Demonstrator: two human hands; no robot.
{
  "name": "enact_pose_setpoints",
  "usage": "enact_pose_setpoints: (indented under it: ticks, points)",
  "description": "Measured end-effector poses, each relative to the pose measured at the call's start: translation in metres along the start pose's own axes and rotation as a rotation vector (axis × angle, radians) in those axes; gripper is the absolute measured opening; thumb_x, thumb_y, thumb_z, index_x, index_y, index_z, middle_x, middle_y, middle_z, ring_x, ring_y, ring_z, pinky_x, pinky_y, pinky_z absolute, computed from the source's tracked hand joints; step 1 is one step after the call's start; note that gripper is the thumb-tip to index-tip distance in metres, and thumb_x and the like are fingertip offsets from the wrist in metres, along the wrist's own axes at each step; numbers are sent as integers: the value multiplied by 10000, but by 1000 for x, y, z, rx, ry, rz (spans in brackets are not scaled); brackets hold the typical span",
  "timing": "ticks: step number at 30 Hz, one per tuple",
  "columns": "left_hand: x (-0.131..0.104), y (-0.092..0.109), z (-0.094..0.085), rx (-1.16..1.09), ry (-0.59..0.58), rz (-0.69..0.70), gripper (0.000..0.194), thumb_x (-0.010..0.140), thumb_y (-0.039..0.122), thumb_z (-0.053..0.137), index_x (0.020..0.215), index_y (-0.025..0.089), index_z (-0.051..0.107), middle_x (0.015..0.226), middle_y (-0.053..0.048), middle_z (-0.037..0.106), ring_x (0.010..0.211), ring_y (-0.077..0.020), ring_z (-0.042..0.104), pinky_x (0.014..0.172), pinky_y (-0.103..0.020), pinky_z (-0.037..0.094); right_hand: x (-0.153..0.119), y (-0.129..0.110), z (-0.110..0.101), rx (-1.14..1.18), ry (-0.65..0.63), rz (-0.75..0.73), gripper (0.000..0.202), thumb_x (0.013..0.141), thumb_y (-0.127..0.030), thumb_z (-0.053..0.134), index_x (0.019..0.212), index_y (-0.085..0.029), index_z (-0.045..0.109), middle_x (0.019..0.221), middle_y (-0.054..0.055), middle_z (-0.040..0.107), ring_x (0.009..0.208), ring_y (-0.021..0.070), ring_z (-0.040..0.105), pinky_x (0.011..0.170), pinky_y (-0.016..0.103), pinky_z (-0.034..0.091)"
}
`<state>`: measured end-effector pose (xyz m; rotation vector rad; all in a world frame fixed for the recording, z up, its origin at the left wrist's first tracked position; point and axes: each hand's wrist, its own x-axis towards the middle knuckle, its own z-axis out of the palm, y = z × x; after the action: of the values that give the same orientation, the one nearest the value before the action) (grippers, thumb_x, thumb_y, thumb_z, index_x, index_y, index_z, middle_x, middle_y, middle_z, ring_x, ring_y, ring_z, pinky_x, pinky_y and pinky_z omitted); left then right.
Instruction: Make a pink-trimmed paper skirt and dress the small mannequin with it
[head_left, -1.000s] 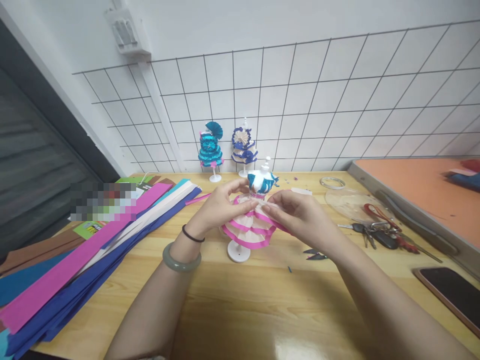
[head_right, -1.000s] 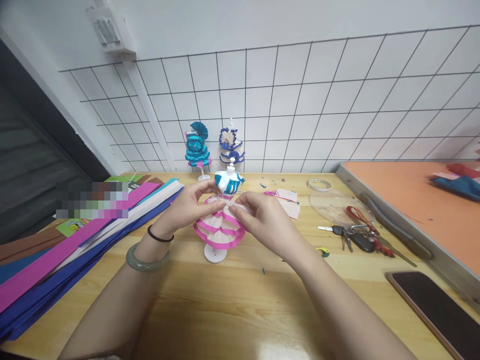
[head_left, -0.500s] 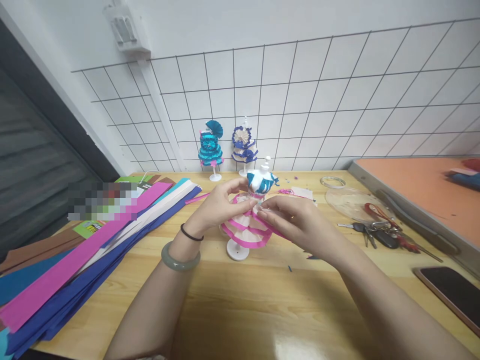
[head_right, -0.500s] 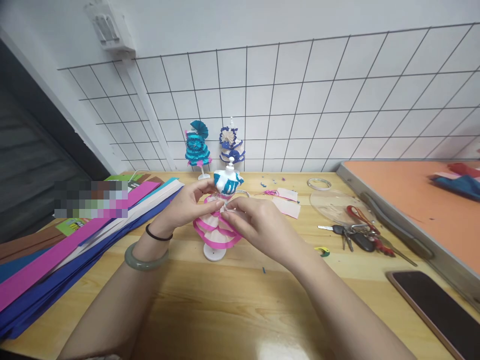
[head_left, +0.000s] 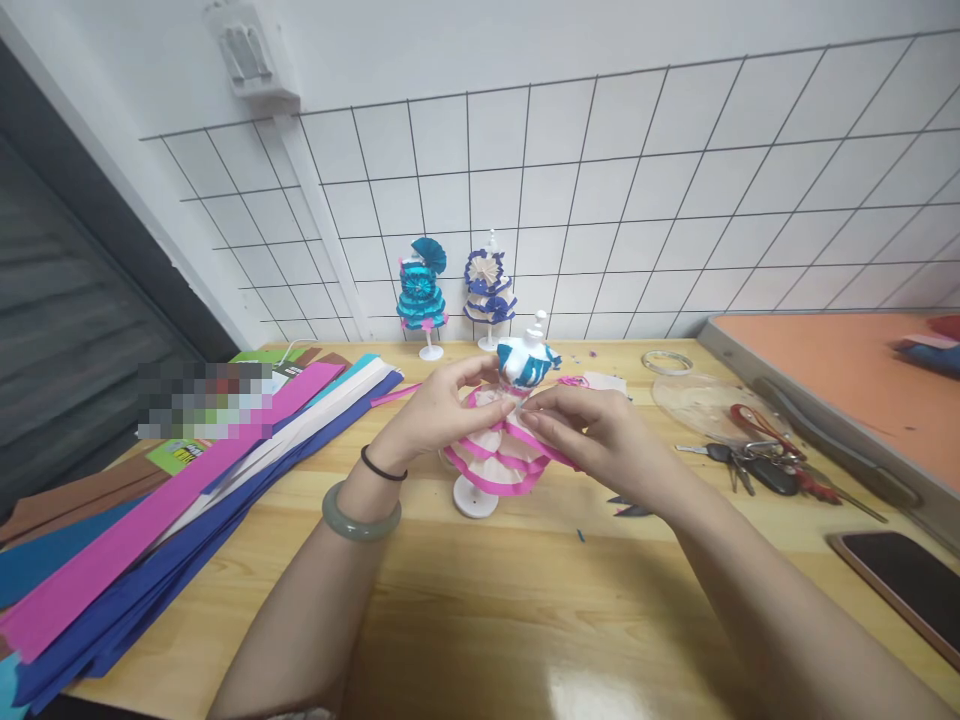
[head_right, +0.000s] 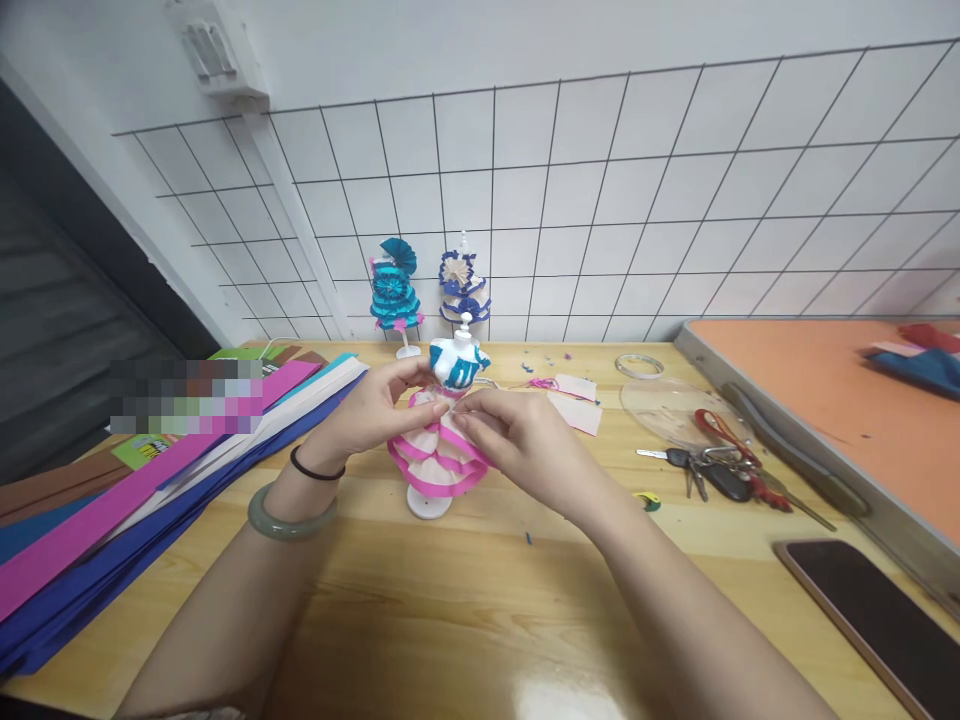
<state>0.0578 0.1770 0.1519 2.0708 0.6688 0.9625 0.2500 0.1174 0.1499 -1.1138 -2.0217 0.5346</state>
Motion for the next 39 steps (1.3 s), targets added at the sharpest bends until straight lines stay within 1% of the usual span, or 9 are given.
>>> enact_pose_setpoints:
  ticks: [5,10,16,19,22,27,33,36,39]
  points:
    - [-1,3,0,-25,-28,0,338,786,244,622,1108,144,601,1132,-95,634,1058,-215,574,934,-338,446,0,5,4,-5,70,99,213,868,-344,524,807,-179,647,677,12,616,546,109,469,498,231,370]
    - [-1,5,0,-19,-38,-28,366,778,243,631,1131,151,596,1186,-99,616,1100,-226,564,959,-350,442,0,5,3,33,79,164,275,851,-410,546,771,-167,646,562,-15,520,495,94,410,447,220,323]
    - [-1,5,1,-38,-36,10,366,770,249,646,1121,155,600,1157,-87,636,1091,-223,576,957,-337,445,1,6,3,119,52,214,318,837,-441,555,728,-155,640,511,-26,462,454,83,365,406,213,279]
    - [-1,4,1,-20,-33,11,359,769,247,646,1112,151,604,1147,-88,638,1096,-228,571,968,-346,435,0,4,2,88,70,197,303,829,-430,572,712,-161,651,542,-11,514,476,88,403,429,216,305]
    - [-1,2,1,-16,-12,1,389,761,256,655,1131,152,597,1163,-97,631,1104,-235,564,974,-363,431,-3,-2,0,13,64,113,275,842,-406,565,739,-179,682,581,7,584,511,103,461,460,222,337]
    - [-1,2,1,-47,-31,3,376,778,282,638,1130,156,602,1194,-102,614,1116,-232,555,974,-357,431,-6,-10,-1,-111,80,28,221,867,-344,538,812,-204,700,605,4,631,492,101,482,469,228,345]
    - [-2,2,0,-42,-27,-21,408,791,299,634,1164,142,584,1233,-121,588,1120,-234,547,981,-367,425,-5,-9,0,-138,51,13,200,864,-252,515,842,-186,703,676,16,684,510,102,518,497,229,376]
    - [-2,1,1,-16,-27,-9,382,796,301,630,1140,141,594,1171,-112,616,1086,-227,561,961,-360,433,-5,-8,0,-132,31,11,214,866,-244,504,884,-178,707,709,31,702,535,114,544,521,233,397]
    - [-2,2,0,6,-27,6,362,798,289,627,1127,142,596,1132,-101,630,1071,-227,564,946,-351,434,-5,-7,0,-136,39,21,218,871,-252,504,898,-171,704,679,25,690,496,99,512,502,225,382]
